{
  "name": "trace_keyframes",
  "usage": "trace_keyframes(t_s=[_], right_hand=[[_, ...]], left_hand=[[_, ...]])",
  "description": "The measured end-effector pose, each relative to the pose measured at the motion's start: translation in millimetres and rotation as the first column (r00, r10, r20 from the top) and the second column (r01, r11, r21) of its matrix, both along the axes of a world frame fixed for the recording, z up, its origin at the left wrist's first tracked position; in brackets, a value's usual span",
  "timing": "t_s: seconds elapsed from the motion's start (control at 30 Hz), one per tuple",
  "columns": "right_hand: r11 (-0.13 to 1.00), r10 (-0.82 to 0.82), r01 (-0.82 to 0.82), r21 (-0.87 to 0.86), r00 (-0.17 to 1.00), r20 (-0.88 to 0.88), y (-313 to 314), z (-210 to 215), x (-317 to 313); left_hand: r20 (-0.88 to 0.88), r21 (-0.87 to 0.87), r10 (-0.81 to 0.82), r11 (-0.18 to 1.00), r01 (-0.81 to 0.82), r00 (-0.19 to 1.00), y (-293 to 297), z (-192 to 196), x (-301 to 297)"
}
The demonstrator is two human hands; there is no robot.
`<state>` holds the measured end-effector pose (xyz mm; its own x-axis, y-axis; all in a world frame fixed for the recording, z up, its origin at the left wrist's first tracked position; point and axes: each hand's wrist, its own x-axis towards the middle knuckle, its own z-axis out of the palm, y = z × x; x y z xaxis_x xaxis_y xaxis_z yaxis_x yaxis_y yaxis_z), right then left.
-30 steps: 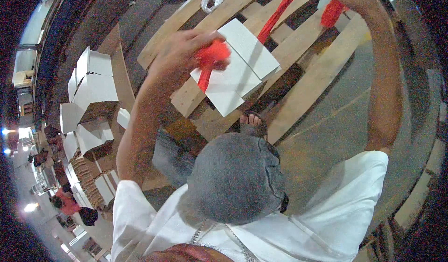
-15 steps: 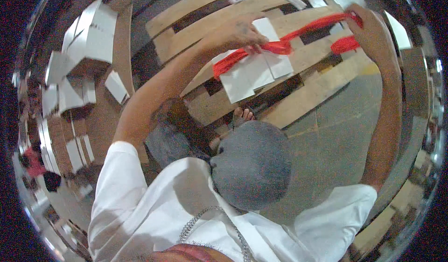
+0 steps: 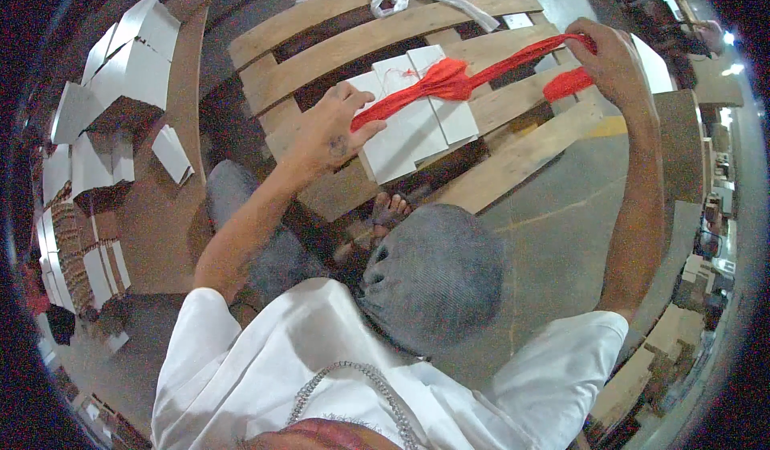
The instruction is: The person stacks white rectangular blocks on a wooden pallet and ties a red fabric ribbon around the stack into a bow.
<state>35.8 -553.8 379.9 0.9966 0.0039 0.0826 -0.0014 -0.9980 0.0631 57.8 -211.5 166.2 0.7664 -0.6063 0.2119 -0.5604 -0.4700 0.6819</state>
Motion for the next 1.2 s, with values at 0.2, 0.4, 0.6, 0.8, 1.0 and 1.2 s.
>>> trace_keyframes(t_s=[0.2,0.4,0.6,0.8,1.0,1.2], right_hand=[[0.963,0.167,-0.162,-0.214,0.986,0.009,52.6,15.0,-5.9],[0.988,0.155,-0.154,0.017,0.98,-0.121,29.3,25.5,-6.0],[0.982,0.032,-0.036,-0.188,0.999,-0.023,-45.9,46.4,4.9],[0.982,0.036,-0.03,-0.188,0.999,0.028,-68.8,46.0,6.6],[0.978,0.019,0.007,-0.208,0.992,0.122,-96.1,45.1,13.4],[0.971,0.017,0.013,-0.238,0.993,0.12,-71.5,60.6,12.2]], left_hand=[[0.024,0.047,0.01,0.999,-0.011,1.0,-4.4,10.5,1.6],[0.234,0.241,0.046,0.965,-0.104,0.971,-24.9,-24.6,11.8],[0.131,0.059,0.013,0.998,-0.021,0.991,-16.8,-22.5,6.6],[0.069,0.081,0.022,0.996,-0.027,0.997,1.0,-7.9,1.0],[0.075,0.087,-0.033,0.996,0.026,0.997,12.3,-8.8,-5.5],[0.072,0.135,0.046,0.989,-0.055,0.996,-2.1,-1.8,-12.8]])
